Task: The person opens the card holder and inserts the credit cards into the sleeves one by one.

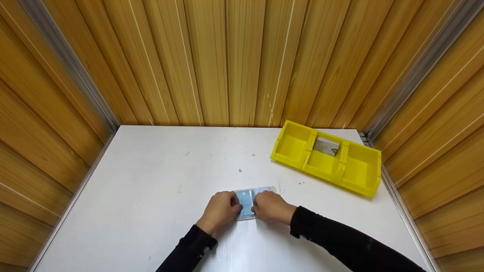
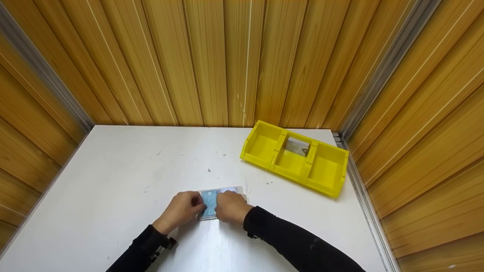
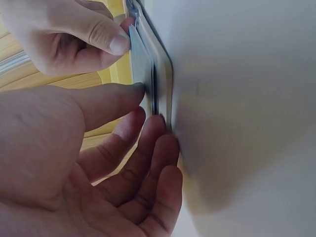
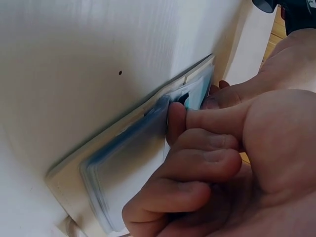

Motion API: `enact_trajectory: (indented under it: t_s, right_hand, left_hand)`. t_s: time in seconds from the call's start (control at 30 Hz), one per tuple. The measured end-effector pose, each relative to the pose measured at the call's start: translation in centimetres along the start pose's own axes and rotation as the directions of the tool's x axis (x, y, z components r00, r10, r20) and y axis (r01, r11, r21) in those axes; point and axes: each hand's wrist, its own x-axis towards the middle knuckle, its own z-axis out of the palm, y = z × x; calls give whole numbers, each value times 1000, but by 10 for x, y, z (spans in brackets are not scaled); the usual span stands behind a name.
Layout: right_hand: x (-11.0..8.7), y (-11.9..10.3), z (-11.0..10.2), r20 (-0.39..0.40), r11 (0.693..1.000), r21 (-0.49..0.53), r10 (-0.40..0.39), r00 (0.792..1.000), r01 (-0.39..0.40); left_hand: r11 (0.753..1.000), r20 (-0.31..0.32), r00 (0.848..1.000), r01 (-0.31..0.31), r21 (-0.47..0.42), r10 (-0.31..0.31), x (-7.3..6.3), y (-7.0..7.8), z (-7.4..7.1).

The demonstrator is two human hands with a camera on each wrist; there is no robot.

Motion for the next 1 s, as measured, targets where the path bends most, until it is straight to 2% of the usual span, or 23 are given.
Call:
enact_trajectory:
  t_s: [0.1, 0.3, 0.5, 0.7, 0.8, 1.0]
  right_hand:
    - [0, 2, -2, -5, 1000, 0, -15, 1000, 15]
    - [1, 7, -16, -24, 1000, 1, 9, 1000, -9]
    - [5, 13, -37, -34, 995, 35, 95, 995, -93]
    - [13, 23, -58, -60, 985, 31, 169, 984, -167]
    - [17, 31, -63, -44, 980, 38, 196, 980, -195]
    - [25, 51, -62, -28, 988, 56, 143, 989, -141]
  left_hand:
    - [1000, 4, 1000, 1, 1, -1, 0, 0, 0]
    - [1000, 12, 1000, 19, 14, -19, 0, 1, 1]
    - [1000, 14, 1000, 21, 18, -21, 1, 1, 1]
    - [999, 30, 998, 48, 6, -48, 1, 0, 0]
    - [999, 33, 998, 50, -2, -50, 1, -1, -1]
    - [999, 29, 999, 39, 8, -39, 0, -1, -1]
